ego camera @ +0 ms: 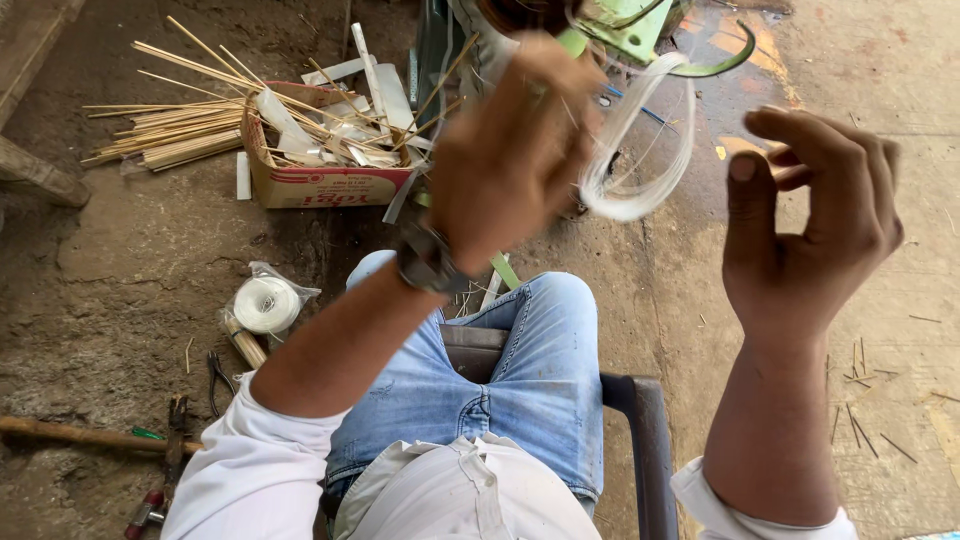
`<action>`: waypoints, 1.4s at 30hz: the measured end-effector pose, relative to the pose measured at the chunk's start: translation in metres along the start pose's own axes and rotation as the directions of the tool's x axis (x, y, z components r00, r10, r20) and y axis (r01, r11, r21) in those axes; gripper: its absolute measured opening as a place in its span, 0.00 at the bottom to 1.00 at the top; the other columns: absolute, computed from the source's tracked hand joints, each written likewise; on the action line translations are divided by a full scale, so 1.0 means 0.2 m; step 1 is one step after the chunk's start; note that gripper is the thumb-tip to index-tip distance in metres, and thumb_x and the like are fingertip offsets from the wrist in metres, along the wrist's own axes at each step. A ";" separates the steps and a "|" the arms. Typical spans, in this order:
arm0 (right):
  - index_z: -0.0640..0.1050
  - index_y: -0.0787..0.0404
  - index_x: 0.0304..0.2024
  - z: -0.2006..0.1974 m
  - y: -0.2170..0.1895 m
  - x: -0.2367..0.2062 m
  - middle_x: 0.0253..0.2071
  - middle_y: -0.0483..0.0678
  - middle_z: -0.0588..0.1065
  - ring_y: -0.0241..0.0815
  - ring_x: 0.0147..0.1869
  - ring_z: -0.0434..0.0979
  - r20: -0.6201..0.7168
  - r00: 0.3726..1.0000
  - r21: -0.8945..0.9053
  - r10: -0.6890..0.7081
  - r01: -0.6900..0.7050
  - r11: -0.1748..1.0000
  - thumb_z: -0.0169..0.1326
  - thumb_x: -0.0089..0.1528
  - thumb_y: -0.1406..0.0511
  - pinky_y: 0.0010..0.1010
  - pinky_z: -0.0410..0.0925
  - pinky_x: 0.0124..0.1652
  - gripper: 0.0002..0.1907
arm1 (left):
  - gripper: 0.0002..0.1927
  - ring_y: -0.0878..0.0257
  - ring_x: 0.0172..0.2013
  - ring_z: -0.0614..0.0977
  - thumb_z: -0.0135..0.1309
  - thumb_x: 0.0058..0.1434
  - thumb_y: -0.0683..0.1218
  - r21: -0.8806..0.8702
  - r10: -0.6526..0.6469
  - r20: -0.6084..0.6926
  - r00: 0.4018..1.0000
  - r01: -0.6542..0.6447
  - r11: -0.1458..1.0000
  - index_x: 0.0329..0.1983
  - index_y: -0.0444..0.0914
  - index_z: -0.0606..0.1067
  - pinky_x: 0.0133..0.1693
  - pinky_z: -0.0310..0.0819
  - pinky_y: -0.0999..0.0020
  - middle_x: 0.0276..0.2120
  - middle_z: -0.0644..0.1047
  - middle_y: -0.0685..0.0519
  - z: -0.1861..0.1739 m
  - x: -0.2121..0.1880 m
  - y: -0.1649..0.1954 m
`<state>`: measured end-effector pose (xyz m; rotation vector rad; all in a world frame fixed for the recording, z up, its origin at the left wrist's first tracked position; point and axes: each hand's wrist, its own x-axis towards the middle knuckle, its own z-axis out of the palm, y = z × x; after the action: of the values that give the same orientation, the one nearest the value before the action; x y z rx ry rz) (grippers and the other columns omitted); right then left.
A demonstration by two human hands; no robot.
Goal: The person sits on a chair and handles loops of white plastic binding strips, gathering and aligning them. They then take thin wooden sticks, thread and position them with the strips, and pick up a hammer and a stick from the ground to continue assembly.
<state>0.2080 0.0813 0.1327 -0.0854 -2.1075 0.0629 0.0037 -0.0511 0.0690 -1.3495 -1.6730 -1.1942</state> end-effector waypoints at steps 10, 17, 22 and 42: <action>0.71 0.69 0.59 0.34 -0.04 0.27 0.65 0.63 0.73 0.50 0.36 0.81 0.426 0.888 -0.096 -0.173 0.234 0.967 0.62 0.65 0.72 0.33 0.77 0.33 0.22 | 0.20 0.46 0.47 0.84 0.54 0.77 0.50 0.093 -0.007 -0.043 0.999 0.011 0.996 0.68 0.42 0.67 0.42 0.86 0.59 0.56 0.75 0.45 0.13 0.11 -0.27; 0.79 0.64 0.43 0.46 0.13 0.47 0.42 0.57 0.80 0.54 0.40 0.82 0.689 0.723 -0.185 0.048 0.112 0.976 0.63 0.61 0.70 0.42 0.74 0.37 0.10 | 0.14 0.45 0.42 0.83 0.58 0.71 0.43 0.044 0.069 -0.006 0.998 -0.069 0.997 0.58 0.41 0.74 0.37 0.83 0.56 0.42 0.80 0.45 0.16 0.18 -0.24; 0.81 0.64 0.42 0.51 0.19 0.51 0.33 0.56 0.79 0.52 0.34 0.81 0.668 0.742 -0.127 -0.058 0.191 0.973 0.69 0.59 0.66 0.41 0.72 0.31 0.13 | 0.05 0.49 0.33 0.85 0.60 0.72 0.44 0.040 0.047 0.118 0.992 -0.052 0.998 0.48 0.42 0.76 0.28 0.80 0.57 0.34 0.81 0.49 0.14 0.22 -0.22; 0.70 0.64 0.59 0.54 0.20 0.14 0.56 0.54 0.79 0.44 0.30 0.82 0.263 0.964 -0.310 -0.047 0.131 0.942 0.60 0.69 0.65 0.32 0.74 0.27 0.19 | 0.21 0.63 0.43 0.82 0.55 0.72 0.44 0.458 0.460 0.090 0.883 -0.447 0.768 0.67 0.40 0.66 0.34 0.81 0.73 0.60 0.68 0.53 0.13 0.15 -0.18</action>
<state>0.1034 0.1228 0.0980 -0.1867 -2.3568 -0.3488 -0.0383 -0.0180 0.0786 -1.3075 -1.3763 -0.4781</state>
